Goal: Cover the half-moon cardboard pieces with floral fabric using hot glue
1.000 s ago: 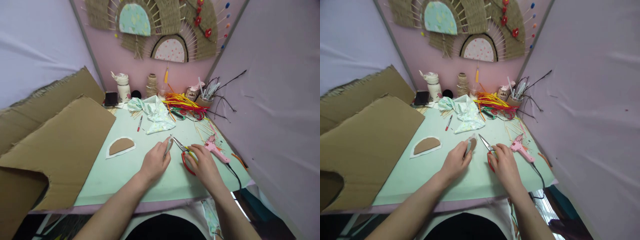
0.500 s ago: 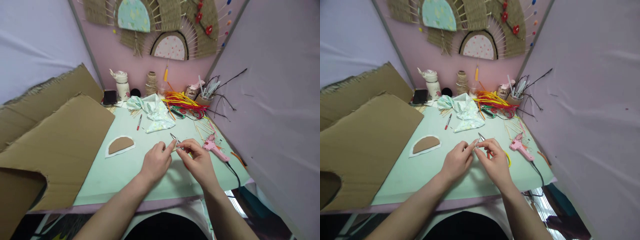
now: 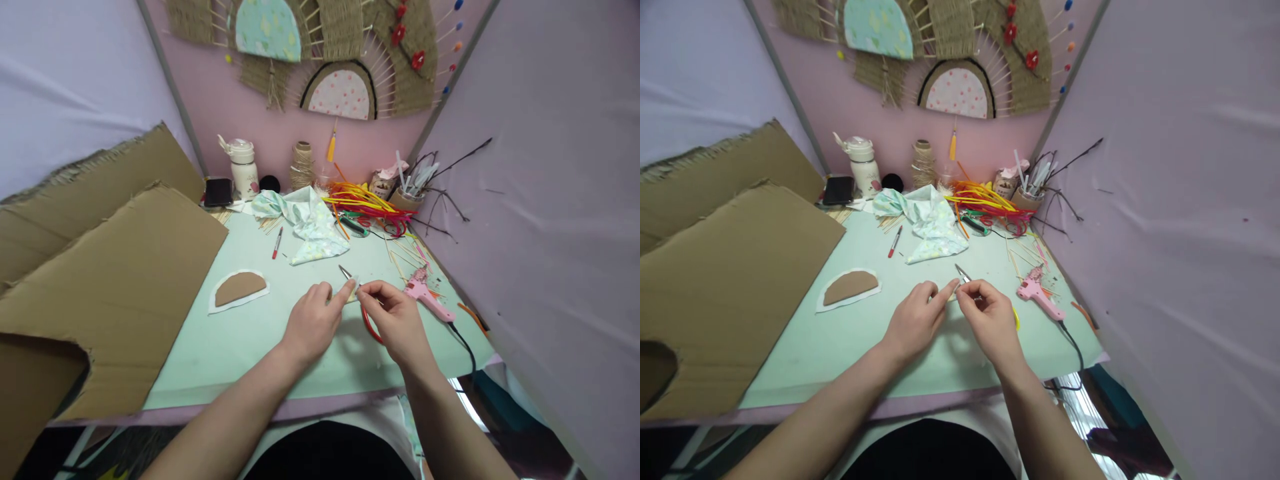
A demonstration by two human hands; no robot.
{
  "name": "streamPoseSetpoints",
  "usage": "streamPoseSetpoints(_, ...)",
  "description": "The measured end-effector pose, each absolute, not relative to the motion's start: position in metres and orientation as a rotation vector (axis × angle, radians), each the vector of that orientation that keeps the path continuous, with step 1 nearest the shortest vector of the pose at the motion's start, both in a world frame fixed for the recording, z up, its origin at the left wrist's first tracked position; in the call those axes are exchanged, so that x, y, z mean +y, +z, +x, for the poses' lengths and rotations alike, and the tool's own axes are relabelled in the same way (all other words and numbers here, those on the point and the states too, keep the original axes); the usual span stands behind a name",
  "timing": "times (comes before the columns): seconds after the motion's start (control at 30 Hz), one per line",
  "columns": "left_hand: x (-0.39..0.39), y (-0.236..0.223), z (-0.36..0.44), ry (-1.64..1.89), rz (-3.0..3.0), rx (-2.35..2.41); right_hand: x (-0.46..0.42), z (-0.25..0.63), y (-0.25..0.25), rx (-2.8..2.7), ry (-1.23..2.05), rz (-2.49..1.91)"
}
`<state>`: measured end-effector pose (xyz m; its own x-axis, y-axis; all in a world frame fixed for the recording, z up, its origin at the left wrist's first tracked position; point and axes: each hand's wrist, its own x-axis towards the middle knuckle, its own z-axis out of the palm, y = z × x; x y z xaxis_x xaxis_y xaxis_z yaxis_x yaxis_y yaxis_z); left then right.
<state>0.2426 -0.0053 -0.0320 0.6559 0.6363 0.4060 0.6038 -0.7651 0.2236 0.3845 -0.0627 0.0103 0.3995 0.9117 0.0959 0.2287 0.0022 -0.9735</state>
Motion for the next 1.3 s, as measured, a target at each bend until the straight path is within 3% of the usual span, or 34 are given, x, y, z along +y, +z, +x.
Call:
streamPoseSetpoints(0.37, -0.004, -0.036, 0.242, 0.877, 2.813, 1.010, -0.061, 0.386, 0.008, -1.034, 0.772, -1.454)
streamPoseSetpoints(0.77, 0.001, -0.045, 0.238, 1.345, 2.648, 0.658, -0.063, 0.392, 0.015, -1.142, 0.736, -1.556)
streamPoseSetpoints(1.03, 0.002, -0.048, 0.235, 1.229, 2.647, 0.596, -0.063, 0.394, 0.013, -1.182, 0.730, -1.522)
streamPoseSetpoints(1.17, 0.001, -0.041, 0.236, 1.279, 2.451, 0.595, -0.068, 0.429, 0.011, -1.219, 0.394, -1.668)
streamPoseSetpoints(1.3, -0.003, -0.031, 0.238, 1.185, 2.025, 0.717, -0.078, 0.489, -0.006, -1.331, -0.075, -2.221)
